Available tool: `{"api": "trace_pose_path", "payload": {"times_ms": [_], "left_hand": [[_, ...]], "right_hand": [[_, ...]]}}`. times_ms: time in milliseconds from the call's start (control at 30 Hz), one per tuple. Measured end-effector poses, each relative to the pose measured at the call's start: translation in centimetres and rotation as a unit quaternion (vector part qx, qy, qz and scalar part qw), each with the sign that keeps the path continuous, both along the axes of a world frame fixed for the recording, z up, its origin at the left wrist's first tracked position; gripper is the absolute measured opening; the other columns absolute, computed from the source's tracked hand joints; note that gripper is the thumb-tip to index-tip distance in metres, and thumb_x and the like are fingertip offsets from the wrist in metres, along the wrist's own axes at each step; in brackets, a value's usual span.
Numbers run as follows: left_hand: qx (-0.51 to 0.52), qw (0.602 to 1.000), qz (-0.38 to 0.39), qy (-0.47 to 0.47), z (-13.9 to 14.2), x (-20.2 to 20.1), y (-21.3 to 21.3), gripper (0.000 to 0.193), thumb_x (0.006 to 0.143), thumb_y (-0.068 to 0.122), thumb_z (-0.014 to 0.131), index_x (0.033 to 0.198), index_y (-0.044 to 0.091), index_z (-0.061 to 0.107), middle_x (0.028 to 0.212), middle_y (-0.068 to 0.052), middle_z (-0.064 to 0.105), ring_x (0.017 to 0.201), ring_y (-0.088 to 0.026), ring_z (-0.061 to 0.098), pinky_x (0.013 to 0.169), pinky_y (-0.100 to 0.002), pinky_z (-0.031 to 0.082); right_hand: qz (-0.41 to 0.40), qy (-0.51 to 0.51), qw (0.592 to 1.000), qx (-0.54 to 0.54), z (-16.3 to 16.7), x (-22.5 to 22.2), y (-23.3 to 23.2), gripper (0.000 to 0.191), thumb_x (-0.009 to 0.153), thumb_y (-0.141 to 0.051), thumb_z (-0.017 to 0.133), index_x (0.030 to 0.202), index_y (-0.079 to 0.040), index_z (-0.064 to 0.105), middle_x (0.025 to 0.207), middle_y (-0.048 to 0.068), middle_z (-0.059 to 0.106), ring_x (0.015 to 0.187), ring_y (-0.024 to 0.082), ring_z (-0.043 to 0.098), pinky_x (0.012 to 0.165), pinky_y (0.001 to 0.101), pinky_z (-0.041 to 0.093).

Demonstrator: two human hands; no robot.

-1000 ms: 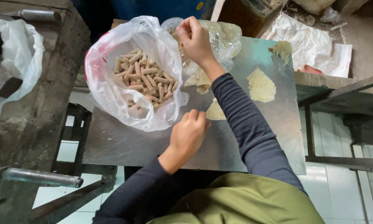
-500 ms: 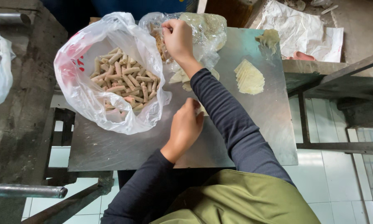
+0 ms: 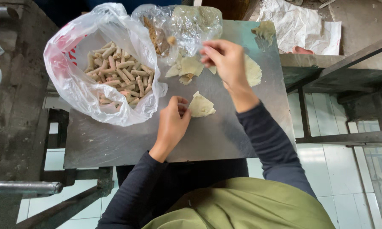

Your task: The person sits at a metal table and rolls triangular pastry wrappers into tight cylinders by hand, placing each finished roll into a large plastic bag that already holds many similar rolls. They repeat the rolling cycle continuously, occasionally reaching into the bag to deposit a new roll.

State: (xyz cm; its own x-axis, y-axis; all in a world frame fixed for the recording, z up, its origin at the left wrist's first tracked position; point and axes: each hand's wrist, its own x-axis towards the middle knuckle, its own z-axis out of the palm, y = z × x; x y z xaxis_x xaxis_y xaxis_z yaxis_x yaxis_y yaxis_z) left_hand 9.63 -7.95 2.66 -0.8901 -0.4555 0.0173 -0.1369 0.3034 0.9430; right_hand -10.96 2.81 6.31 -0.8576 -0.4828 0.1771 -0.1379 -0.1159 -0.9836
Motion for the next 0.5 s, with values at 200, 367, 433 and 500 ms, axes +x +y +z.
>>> {"api": "trace_pose_path", "payload": {"times_ms": [200, 367, 433, 500], "left_hand": [[0.002, 1.0, 0.003, 0.022, -0.2, 1.2, -0.1, 0.026, 0.087, 0.005, 0.071, 0.111, 0.0, 0.06, 0.091, -0.012, 0.075, 0.081, -0.02, 0.076, 0.071, -0.031, 0.059], [0.011, 0.999, 0.025, 0.047, -0.9, 0.9, -0.1, 0.026, 0.089, 0.004, 0.069, 0.113, 0.0, 0.06, 0.092, -0.011, 0.076, 0.081, -0.019, 0.076, 0.071, -0.03, 0.058], [0.011, 0.998, 0.03, 0.048, -1.1, 1.0, 0.0, 0.025, 0.09, 0.004, 0.068, 0.113, -0.001, 0.061, 0.093, -0.011, 0.076, 0.082, -0.018, 0.076, 0.071, -0.029, 0.058], [0.013, 0.998, 0.03, 0.054, -1.1, 0.9, 0.0, 0.025, 0.089, 0.003, 0.068, 0.113, 0.0, 0.06, 0.093, -0.011, 0.076, 0.082, -0.018, 0.077, 0.071, -0.029, 0.059]], "right_hand": [[-0.007, -0.074, 0.996, 0.045, -1.3, 6.2, 10.3, 0.019, 0.098, -0.003, 0.067, 0.114, 0.005, 0.072, 0.098, 0.013, 0.075, 0.08, 0.014, 0.071, 0.07, 0.0283, 0.058], [0.009, -0.071, 0.993, 0.094, -4.0, 8.8, 12.5, 0.017, 0.098, -0.001, 0.066, 0.112, 0.002, 0.075, 0.099, 0.011, 0.077, 0.08, 0.012, 0.07, 0.072, 0.0263, 0.057], [0.005, -0.051, 0.992, 0.117, -4.4, 9.7, 12.4, 0.017, 0.099, -0.001, 0.066, 0.113, 0.001, 0.076, 0.1, 0.009, 0.077, 0.082, 0.011, 0.069, 0.074, 0.0253, 0.056], [-0.014, 0.013, 0.989, 0.144, -4.3, 10.5, 12.1, 0.017, 0.1, 0.001, 0.065, 0.113, 0.0, 0.077, 0.1, 0.008, 0.077, 0.084, 0.012, 0.07, 0.076, 0.0251, 0.057]]}}
